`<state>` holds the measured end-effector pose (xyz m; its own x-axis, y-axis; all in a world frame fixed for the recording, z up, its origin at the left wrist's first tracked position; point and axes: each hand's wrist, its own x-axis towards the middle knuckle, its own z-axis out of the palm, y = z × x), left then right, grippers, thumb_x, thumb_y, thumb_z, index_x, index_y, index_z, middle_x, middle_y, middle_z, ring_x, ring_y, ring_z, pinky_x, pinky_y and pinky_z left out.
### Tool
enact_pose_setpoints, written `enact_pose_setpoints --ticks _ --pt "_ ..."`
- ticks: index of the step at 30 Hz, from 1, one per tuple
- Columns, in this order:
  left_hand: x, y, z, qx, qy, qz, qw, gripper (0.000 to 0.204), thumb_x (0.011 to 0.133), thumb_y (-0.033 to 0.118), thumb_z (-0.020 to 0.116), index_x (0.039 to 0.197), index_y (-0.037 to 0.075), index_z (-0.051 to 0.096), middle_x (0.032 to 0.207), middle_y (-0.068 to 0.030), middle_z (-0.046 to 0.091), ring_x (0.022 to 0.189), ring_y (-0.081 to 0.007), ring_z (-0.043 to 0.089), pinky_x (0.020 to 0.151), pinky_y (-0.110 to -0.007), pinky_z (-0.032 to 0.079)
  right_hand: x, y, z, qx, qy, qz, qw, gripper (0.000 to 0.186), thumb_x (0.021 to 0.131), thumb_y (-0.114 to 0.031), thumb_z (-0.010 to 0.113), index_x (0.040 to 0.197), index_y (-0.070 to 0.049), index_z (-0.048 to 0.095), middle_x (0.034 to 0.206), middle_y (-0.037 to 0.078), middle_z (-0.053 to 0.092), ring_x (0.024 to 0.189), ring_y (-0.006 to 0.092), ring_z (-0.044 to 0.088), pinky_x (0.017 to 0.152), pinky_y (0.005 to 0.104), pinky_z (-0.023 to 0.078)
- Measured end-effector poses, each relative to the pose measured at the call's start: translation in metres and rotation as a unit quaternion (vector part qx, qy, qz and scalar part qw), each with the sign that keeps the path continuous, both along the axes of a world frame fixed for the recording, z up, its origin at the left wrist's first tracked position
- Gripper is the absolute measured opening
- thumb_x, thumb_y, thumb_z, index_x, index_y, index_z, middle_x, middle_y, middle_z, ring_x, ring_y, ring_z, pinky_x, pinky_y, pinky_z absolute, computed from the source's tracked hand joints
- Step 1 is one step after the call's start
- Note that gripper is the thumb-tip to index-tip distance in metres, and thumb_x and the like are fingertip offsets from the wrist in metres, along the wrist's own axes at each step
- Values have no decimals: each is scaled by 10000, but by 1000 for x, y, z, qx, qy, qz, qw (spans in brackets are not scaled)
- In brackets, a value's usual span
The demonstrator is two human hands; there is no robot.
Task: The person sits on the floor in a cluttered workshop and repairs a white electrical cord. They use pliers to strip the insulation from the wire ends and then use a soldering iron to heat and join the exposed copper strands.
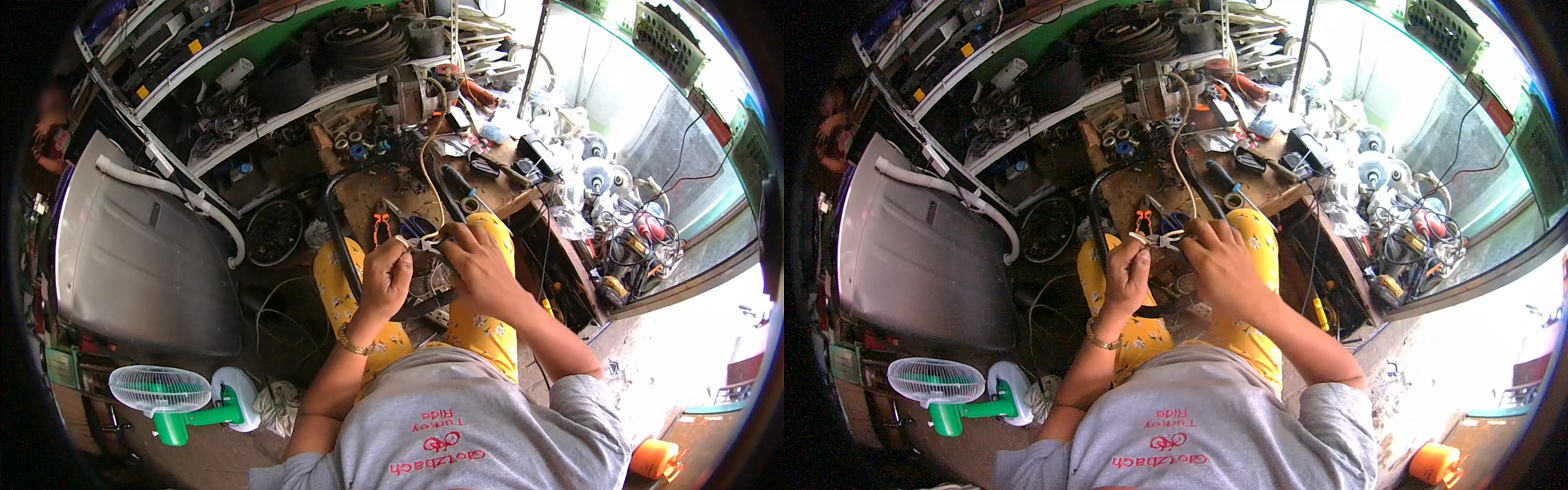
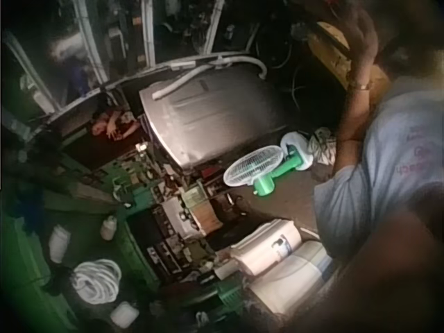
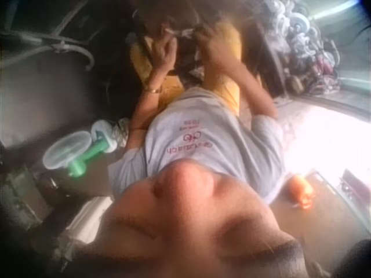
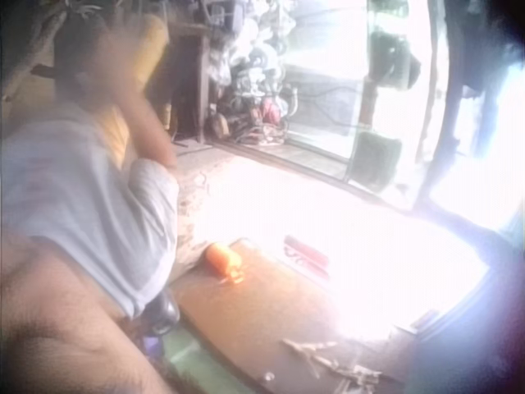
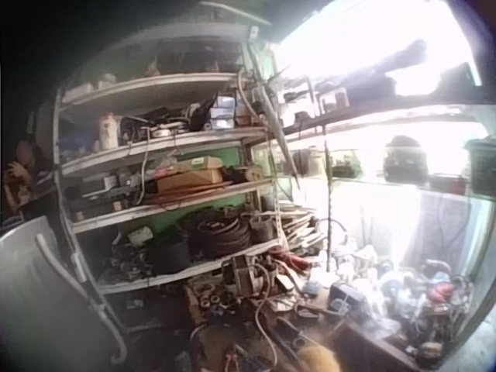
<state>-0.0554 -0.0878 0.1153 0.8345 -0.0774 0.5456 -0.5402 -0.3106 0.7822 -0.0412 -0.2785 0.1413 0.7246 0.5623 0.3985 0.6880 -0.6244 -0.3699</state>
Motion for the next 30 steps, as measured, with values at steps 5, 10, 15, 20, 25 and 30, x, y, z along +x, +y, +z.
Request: enact_pose_setpoints --ticks 5,10,15,20,25,30 --pt "5 9 3 1 16 -64 998 240 909 123 467 711 -6 428 613 -55 352 504 -121 342 471 -286 275 13 -10 20 -91 -111 25 989 301 703 -127 579 990 -56 633 1180 138 518 1059 306 484 919 410 393" --pt "8 2 12 6 2 -61 998 233 893 124 475 704 -10 458 602 -60 360 505 -121 346 470 -289 274 13 -12 33 -122 -139 31 982 282 697 -134 588 965 -67 641 1174 113 527 1027 295 497 866 399 419" --pt "6 -7 6 -39 35 -42 998 284 938 188 464 724 3 467 572 -48 343 510 -113 333 472 -285 266 19 -13 30 -54 -16 62 996 258 677 -63 577 929 -23 610 1005 133 571 889 299 561 750 387 457" --pt "2 -17 -23 -169 152 -39 973 334 992 324 421 786 71 493 589 25 378 516 -73 351 484 -242 300 10 2 -6 212 230 44 949 168 694 34 530 862 32 533 796 103 531 732 211 575 655 353 439" --pt "-10 -23 -27 -343 270 -119 892 398 969 423 432 1191 94 466 1019 -2 525 917 -98 518 725 -239 435 13 14 -18 382 321 -48 866 179 897 -88 504 1038 -15 421 801 75 480 699 181 476 649 310 411" --pt "-7 -48 -18 -340 207 -123 909 555 959 352 492 1389 49 316 1336 -51 457 1201 -155 448 1010 -319 355 5 44 -28 421 192 -11 886 153 948 -108 409 1049 4 385 884 183 511 766 266 510 719 355 429"
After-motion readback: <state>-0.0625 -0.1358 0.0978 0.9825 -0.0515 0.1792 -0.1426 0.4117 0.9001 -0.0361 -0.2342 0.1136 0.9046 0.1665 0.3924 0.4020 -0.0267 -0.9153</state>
